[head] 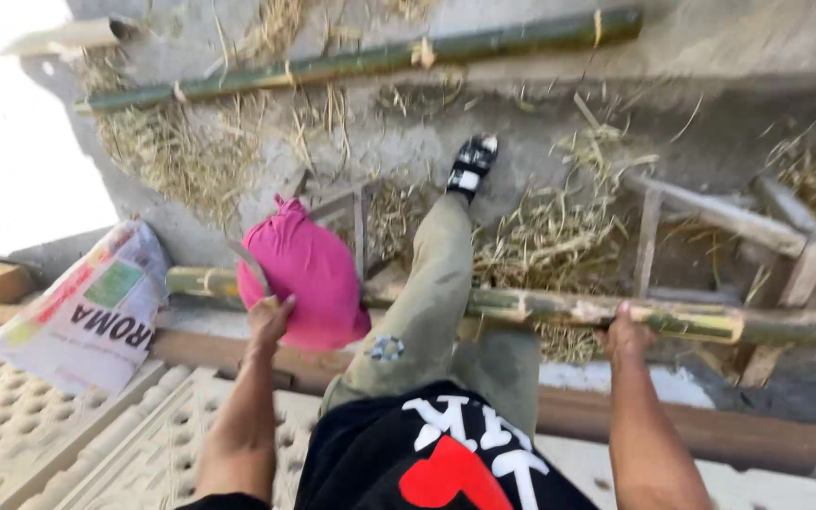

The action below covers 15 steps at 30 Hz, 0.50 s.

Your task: Shaving and preparing bamboo stalks using a curved sickle-like knife.

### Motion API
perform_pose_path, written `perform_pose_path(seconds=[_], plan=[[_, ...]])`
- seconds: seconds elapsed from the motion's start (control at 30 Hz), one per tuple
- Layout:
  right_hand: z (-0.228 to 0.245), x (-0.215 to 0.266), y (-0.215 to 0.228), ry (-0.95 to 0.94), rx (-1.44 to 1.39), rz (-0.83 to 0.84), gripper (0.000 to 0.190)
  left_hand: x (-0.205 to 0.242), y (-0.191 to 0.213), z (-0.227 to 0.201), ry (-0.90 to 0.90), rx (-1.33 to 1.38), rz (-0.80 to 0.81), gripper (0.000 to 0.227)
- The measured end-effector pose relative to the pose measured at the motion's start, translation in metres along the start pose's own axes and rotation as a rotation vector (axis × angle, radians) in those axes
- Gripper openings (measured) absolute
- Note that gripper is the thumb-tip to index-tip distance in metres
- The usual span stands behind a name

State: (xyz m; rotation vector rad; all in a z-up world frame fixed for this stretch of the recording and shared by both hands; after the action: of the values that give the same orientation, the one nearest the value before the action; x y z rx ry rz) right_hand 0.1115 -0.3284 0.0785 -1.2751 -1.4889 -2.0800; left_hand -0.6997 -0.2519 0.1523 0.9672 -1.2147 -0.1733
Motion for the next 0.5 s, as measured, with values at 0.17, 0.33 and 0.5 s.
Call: perform_pose_path(seconds=[0.17,0.33,0.5], plan=[[0.011,0.022,-0.011,0.123,-0.105,0.018,0.077,0.035,0.015,-0.013,0.056,0.442,-0.234,0.051],[-0.015,-0.024,-0.009,0.206,-0.133,-0.064,0.101,0.029,0.066,-0.04,-0.134,0.084,-0.12,0.055],[-0.013,-0.023,-0.017,0.163,-0.379,0.044,0.112,-0.045,0.061,0.004,-1.107,-0.721,-0.162,0.053]])
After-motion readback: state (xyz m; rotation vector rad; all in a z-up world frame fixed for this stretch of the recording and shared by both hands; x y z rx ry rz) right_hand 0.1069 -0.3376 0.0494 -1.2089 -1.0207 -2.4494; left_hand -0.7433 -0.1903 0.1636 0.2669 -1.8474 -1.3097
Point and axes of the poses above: each hand's wrist, its own x-axis away from the middle knuckle, its own y-axis out of the back of the hand, z = x × y, the point moved 6 cm from there along -x, towards the middle knuckle, and after that the axes turned 3 degrees about z, right-handed, at the moved point
